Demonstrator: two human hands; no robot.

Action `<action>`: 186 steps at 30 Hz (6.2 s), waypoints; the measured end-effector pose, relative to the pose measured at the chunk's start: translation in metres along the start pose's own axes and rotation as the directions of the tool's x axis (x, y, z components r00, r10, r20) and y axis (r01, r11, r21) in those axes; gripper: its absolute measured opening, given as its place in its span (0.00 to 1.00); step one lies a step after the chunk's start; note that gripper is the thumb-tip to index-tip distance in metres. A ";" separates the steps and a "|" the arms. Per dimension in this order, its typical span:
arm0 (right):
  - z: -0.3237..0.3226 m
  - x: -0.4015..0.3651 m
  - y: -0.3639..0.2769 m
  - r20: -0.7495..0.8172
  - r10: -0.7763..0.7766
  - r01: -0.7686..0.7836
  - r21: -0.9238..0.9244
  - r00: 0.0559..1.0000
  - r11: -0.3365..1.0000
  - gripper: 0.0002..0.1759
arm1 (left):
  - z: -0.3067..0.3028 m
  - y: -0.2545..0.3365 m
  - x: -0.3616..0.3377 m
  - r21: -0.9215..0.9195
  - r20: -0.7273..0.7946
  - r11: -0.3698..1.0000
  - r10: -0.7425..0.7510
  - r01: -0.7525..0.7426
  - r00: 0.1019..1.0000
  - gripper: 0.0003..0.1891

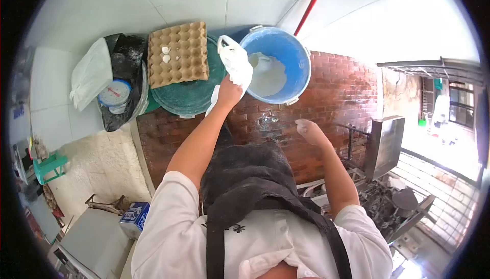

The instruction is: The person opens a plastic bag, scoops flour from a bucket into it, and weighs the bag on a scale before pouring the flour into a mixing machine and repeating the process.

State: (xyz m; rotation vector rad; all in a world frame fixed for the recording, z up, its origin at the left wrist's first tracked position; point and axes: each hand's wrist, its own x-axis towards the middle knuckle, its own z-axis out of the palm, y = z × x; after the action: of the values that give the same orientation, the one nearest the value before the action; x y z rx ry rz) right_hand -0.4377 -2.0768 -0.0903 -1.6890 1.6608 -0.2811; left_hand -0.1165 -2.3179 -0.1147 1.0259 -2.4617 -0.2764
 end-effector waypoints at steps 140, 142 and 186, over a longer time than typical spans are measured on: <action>-0.132 0.269 0.286 -0.150 0.528 -0.347 0.600 0.836 0.720 0.30 | 0.195 -0.031 -0.005 0.142 0.440 0.600 -0.751 0.788 0.492 0.18; -0.148 0.251 0.252 -0.214 0.559 -0.465 0.365 0.801 0.806 0.26 | 0.204 -0.041 -0.040 -0.083 -0.082 0.659 -0.752 0.748 0.654 0.18; 0.235 0.497 -0.251 0.031 0.071 -0.077 0.498 0.997 0.864 0.23 | 0.035 -0.327 -0.084 -0.194 0.307 0.102 -0.938 0.976 0.159 0.31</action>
State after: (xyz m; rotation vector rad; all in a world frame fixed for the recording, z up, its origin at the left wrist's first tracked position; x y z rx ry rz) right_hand -0.0294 -2.4866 -0.2642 -1.2296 1.4764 -0.6073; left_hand 0.1216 -2.4868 -0.2872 2.3562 -1.2116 -1.1666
